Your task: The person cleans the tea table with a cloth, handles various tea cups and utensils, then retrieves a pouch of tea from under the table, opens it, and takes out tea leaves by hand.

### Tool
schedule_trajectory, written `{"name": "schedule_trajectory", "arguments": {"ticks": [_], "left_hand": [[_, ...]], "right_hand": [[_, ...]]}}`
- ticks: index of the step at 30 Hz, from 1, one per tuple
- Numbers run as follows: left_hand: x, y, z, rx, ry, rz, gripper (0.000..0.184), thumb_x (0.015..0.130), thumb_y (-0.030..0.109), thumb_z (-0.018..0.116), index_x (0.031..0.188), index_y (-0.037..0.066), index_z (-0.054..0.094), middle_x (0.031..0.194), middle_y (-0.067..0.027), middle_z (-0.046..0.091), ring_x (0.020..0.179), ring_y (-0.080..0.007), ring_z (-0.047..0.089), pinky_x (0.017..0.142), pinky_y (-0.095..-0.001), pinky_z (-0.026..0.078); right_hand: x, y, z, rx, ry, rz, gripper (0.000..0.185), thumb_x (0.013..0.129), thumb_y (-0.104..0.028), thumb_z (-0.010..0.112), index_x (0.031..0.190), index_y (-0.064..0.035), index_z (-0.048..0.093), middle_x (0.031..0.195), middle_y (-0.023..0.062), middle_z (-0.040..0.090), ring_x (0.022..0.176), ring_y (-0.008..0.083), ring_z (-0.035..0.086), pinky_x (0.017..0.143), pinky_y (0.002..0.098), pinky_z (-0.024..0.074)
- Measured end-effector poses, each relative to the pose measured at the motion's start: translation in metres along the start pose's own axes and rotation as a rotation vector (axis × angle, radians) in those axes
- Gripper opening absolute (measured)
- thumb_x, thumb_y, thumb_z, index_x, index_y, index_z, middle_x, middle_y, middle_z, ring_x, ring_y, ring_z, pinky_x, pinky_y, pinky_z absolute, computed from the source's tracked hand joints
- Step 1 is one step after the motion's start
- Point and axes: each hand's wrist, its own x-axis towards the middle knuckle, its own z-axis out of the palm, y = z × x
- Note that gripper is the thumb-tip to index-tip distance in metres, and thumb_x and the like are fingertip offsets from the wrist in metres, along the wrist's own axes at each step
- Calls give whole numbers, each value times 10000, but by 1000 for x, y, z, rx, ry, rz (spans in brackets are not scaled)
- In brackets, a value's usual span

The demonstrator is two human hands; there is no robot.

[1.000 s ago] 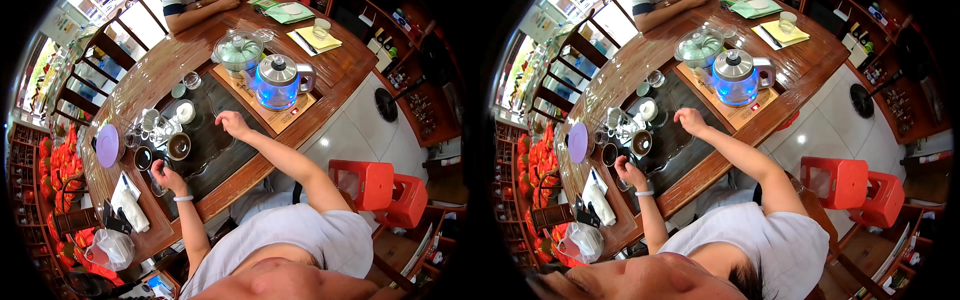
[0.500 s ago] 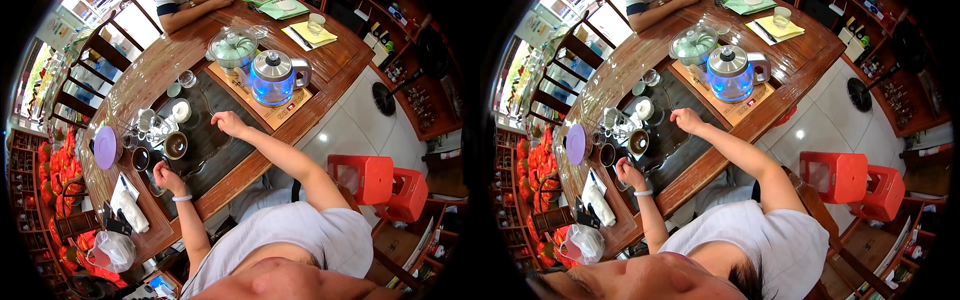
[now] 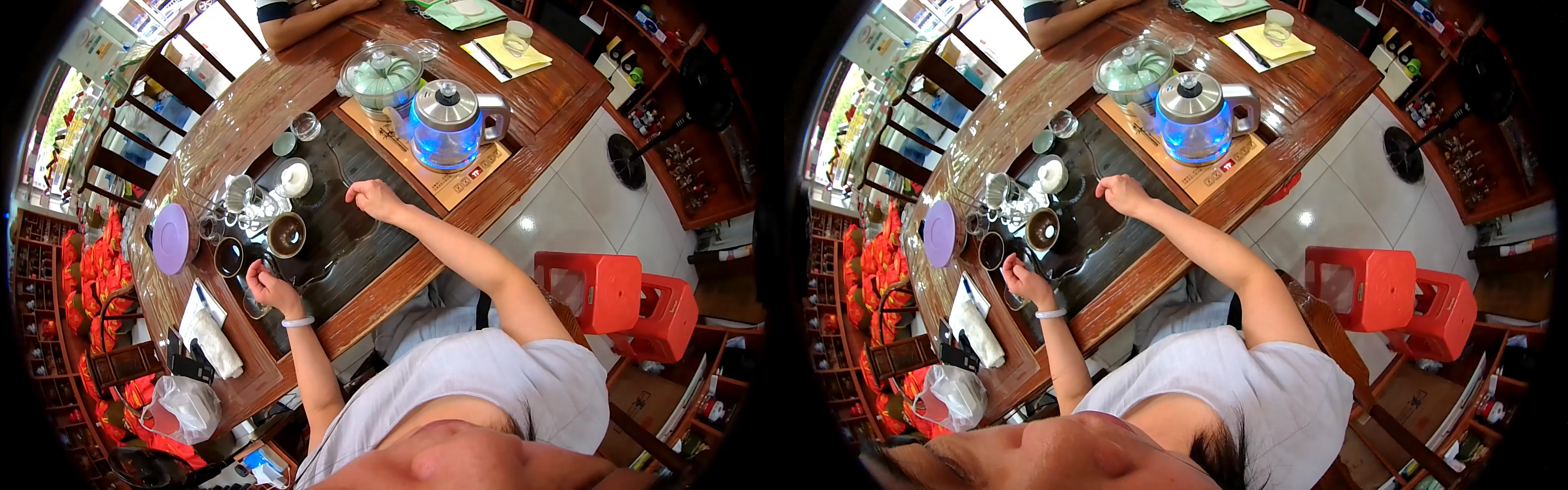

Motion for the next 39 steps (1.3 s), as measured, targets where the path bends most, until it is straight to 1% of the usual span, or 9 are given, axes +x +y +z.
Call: {"name": "schedule_trajectory", "arguments": {"ticks": [13, 16, 18, 23, 25, 29, 31, 39], "left_hand": [[1, -6, 0, -21, 24, 33, 201, 818, 7, 388, 922, -6, 560, 837, -12, 518, 726, -90, 447, 672, -210, 383], [0, -5, 0, -25, 24, 26, 202, 821, 10, 388, 926, -7, 559, 840, -14, 519, 729, -91, 452, 673, -211, 387], [1, -7, -1, -3, 15, 34, 199, 821, 7, 391, 927, -7, 559, 843, -15, 522, 729, -91, 454, 671, -212, 388], [-1, -4, -1, 20, -16, 48, 174, 823, 2, 416, 928, -4, 555, 851, -15, 529, 727, -86, 456, 661, -211, 387], [-2, -3, -1, -2, -33, 21, 145, 831, 11, 447, 932, -1, 550, 858, -14, 533, 728, -84, 459, 658, -210, 385], [-4, 4, 0, 42, -41, -4, 151, 844, 21, 450, 959, -7, 544, 859, -16, 522, 742, -87, 454, 668, -212, 387], [-4, 1, 0, 40, -44, 19, 135, 846, 37, 487, 965, -1, 537, 872, -15, 526, 744, -82, 455, 664, -210, 385], [-4, 0, 1, 47, -38, 14, 142, 836, 36, 499, 968, -3, 534, 885, -20, 531, 762, -93, 467, 678, -219, 392]], "right_hand": [[0, -1, 0, -6, -7, -9, 239, 736, -74, 418, 785, -64, 652, 811, 145, 642, 817, 325, 603, 756, 404, 470], [1, 2, 1, -11, -7, -14, 238, 737, -75, 418, 780, -64, 651, 811, 147, 642, 816, 325, 603, 753, 404, 469], [1, 4, 3, -12, 17, -54, 220, 742, -71, 432, 793, -46, 645, 755, 156, 629, 753, 310, 609, 692, 380, 469], [1, 4, 2, -25, 12, -49, 217, 742, -73, 435, 793, -47, 645, 754, 152, 629, 752, 309, 608, 690, 380, 469], [1, 3, 2, -30, 8, -43, 216, 742, -74, 436, 795, -48, 645, 754, 151, 630, 752, 308, 608, 689, 380, 469], [1, 4, 3, -32, 3, -40, 212, 741, -75, 442, 804, -50, 643, 757, 148, 631, 756, 306, 609, 694, 378, 469], [1, 4, 3, -37, 1, -43, 211, 741, -74, 444, 806, -51, 643, 758, 146, 632, 757, 305, 609, 697, 377, 469], [2, 6, 4, -40, -14, -29, 209, 742, -72, 446, 808, -49, 643, 756, 143, 634, 756, 300, 610, 702, 377, 470]]}}
